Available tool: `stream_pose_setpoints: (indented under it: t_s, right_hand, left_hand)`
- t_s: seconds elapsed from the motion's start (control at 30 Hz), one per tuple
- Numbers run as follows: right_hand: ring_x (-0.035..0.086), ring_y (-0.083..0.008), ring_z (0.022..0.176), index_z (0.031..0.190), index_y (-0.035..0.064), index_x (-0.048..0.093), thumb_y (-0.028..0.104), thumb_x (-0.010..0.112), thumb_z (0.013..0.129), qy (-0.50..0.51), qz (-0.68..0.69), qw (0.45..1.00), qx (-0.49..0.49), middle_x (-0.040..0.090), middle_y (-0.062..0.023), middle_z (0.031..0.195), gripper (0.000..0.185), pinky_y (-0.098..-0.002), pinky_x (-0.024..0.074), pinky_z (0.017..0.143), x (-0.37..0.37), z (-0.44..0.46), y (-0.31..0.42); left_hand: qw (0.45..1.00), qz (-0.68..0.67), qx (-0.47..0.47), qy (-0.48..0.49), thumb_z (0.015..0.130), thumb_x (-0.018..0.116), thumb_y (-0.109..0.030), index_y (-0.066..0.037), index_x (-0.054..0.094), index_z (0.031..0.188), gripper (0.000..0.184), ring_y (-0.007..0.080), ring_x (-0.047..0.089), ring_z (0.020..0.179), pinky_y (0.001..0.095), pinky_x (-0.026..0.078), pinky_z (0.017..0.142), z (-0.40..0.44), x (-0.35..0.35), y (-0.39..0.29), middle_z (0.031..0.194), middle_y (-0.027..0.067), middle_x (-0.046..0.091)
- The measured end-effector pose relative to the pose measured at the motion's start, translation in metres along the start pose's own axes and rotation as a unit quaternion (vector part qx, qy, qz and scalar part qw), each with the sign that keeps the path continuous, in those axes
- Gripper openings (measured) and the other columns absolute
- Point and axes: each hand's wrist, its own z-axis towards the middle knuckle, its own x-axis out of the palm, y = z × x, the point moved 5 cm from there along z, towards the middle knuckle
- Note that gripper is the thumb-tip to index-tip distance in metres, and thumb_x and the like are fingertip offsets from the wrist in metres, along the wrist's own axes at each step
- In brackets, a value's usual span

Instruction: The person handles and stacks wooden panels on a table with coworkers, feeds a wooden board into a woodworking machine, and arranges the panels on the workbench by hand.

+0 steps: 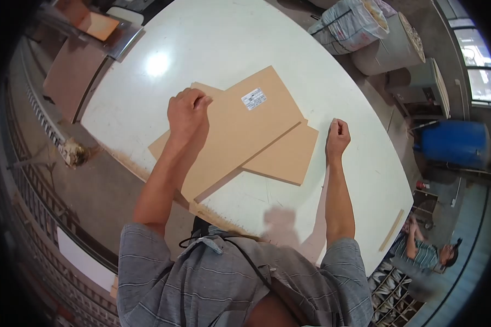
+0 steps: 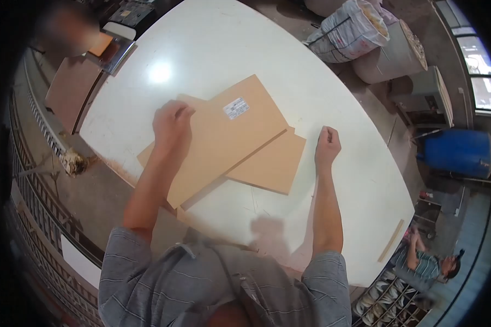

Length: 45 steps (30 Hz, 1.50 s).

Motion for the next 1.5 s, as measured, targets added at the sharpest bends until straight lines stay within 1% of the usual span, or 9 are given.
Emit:
stream_pose_setpoints:
  t_s: [0.47, 0.57, 0.67, 0.87, 1.07, 1.1, 1.27, 1.43, 1.5]
  right_hand:
    - [0.053, -0.0047, 0.074, 0.113, -0.0013, 0.074, 0.025, 0.07, 0.103, 0.101, 0.125, 0.979, 0.122, 0.064, 0.003, 0.084, 0.028, -0.0231, 0.0452, 0.067, 0.009, 0.016, -0.01]
    - [0.062, -0.0085, 0.083, 0.122, -0.0006, 0.074, 0.025, 0.071, 0.102, 0.185, 0.106, 0.974, 0.077, 0.071, -0.0024, 0.092, 0.032, -0.0255, 0.0514, 0.075, 0.037, 0.019, 0.014]
    - [0.072, -0.0262, 0.111, 0.135, 0.0017, 0.069, 0.03, 0.071, 0.099, 0.251, 0.002, 0.968, -0.01, 0.077, -0.0176, 0.117, 0.046, -0.0376, 0.0555, 0.096, 0.066, 0.006, 0.082]
    - [0.07, -0.0387, 0.108, 0.123, -0.0014, 0.071, 0.022, 0.069, 0.095, 0.293, -0.09, 0.945, -0.113, 0.074, -0.0218, 0.117, 0.037, -0.0438, 0.0534, 0.098, 0.072, -0.057, 0.143]
    - [0.059, -0.0439, 0.12, 0.129, 0.0014, 0.066, 0.024, 0.07, 0.097, 0.159, -0.163, 0.966, -0.124, 0.067, -0.0234, 0.126, 0.039, -0.0513, 0.0468, 0.102, -0.004, -0.105, 0.109]
    - [0.056, -0.0453, 0.123, 0.131, 0.0025, 0.065, 0.025, 0.068, 0.098, 0.154, -0.153, 0.971, -0.105, 0.065, -0.0237, 0.129, 0.04, -0.0533, 0.0448, 0.104, -0.011, -0.114, 0.099]
    - [0.061, -0.0419, 0.124, 0.137, 0.0001, 0.062, 0.026, 0.058, 0.107, 0.07, -0.101, 0.99, 0.07, 0.068, -0.0245, 0.13, 0.04, -0.0523, 0.0468, 0.101, -0.034, -0.151, 0.056]
    - [0.068, -0.0411, 0.112, 0.133, -0.0029, 0.064, 0.026, 0.052, 0.109, 0.102, -0.07, 0.987, 0.101, 0.072, -0.0258, 0.121, 0.039, -0.0513, 0.0513, 0.094, -0.035, -0.164, 0.077]
    - [0.068, -0.0405, 0.112, 0.133, -0.0026, 0.064, 0.025, 0.051, 0.109, 0.092, -0.06, 0.989, 0.101, 0.072, -0.0251, 0.122, 0.039, -0.0501, 0.0513, 0.095, -0.034, -0.168, 0.075]
  left_hand:
    - [0.996, 0.059, 0.045, -0.041, 0.089, 0.078, -0.016, -0.004, 0.067, 0.083, 0.018, 0.0327, 0.062, 0.083, 0.0444, 0.05, 0.075, -0.003, 0.008, -0.014, 0.083, 0.0109, 0.064]
    - [0.994, 0.078, 0.071, -0.037, 0.088, 0.08, -0.018, -0.004, 0.065, 0.081, 0.021, 0.0328, 0.062, 0.083, 0.0446, 0.05, 0.074, -0.008, 0.011, -0.02, 0.081, 0.011, 0.062]
    - [0.99, 0.085, 0.107, -0.045, 0.088, 0.08, -0.018, -0.005, 0.065, 0.08, 0.022, 0.033, 0.062, 0.083, 0.0456, 0.051, 0.073, -0.009, 0.014, -0.015, 0.081, 0.011, 0.062]
    - [0.98, 0.05, 0.194, 0.0, 0.084, 0.082, -0.02, -0.006, 0.066, 0.078, 0.023, 0.0347, 0.062, 0.081, 0.0474, 0.051, 0.071, -0.033, 0.036, -0.02, 0.081, 0.011, 0.062]
    - [0.964, -0.006, 0.245, 0.098, 0.085, 0.08, -0.018, -0.005, 0.067, 0.08, 0.019, 0.0379, 0.063, 0.085, 0.0495, 0.05, 0.075, -0.062, 0.072, -0.056, 0.081, 0.0139, 0.062]
    - [0.955, 0.021, 0.258, 0.143, 0.084, 0.082, -0.019, -0.006, 0.071, 0.088, 0.018, 0.0371, 0.065, 0.09, 0.0476, 0.052, 0.08, -0.059, 0.079, -0.051, 0.089, 0.0129, 0.068]
    - [0.957, 0.079, 0.276, -0.047, 0.086, 0.084, -0.021, -0.004, 0.071, 0.119, 0.04, 0.0393, 0.063, 0.114, 0.0489, 0.049, 0.099, -0.057, 0.011, 0.004, 0.118, 0.0174, 0.071]
    - [0.998, -0.006, -0.02, -0.057, 0.088, 0.082, -0.023, 0.001, 0.054, 0.147, 0.069, 0.0412, 0.053, 0.136, 0.0509, 0.043, 0.114, -0.107, -0.064, 0.087, 0.147, 0.024, 0.057]
    - [0.999, -0.041, 0.002, -0.011, 0.088, 0.082, -0.027, 0.001, 0.049, 0.153, 0.078, 0.0424, 0.047, 0.143, 0.0516, 0.039, 0.119, -0.13, -0.06, 0.093, 0.156, 0.0253, 0.05]
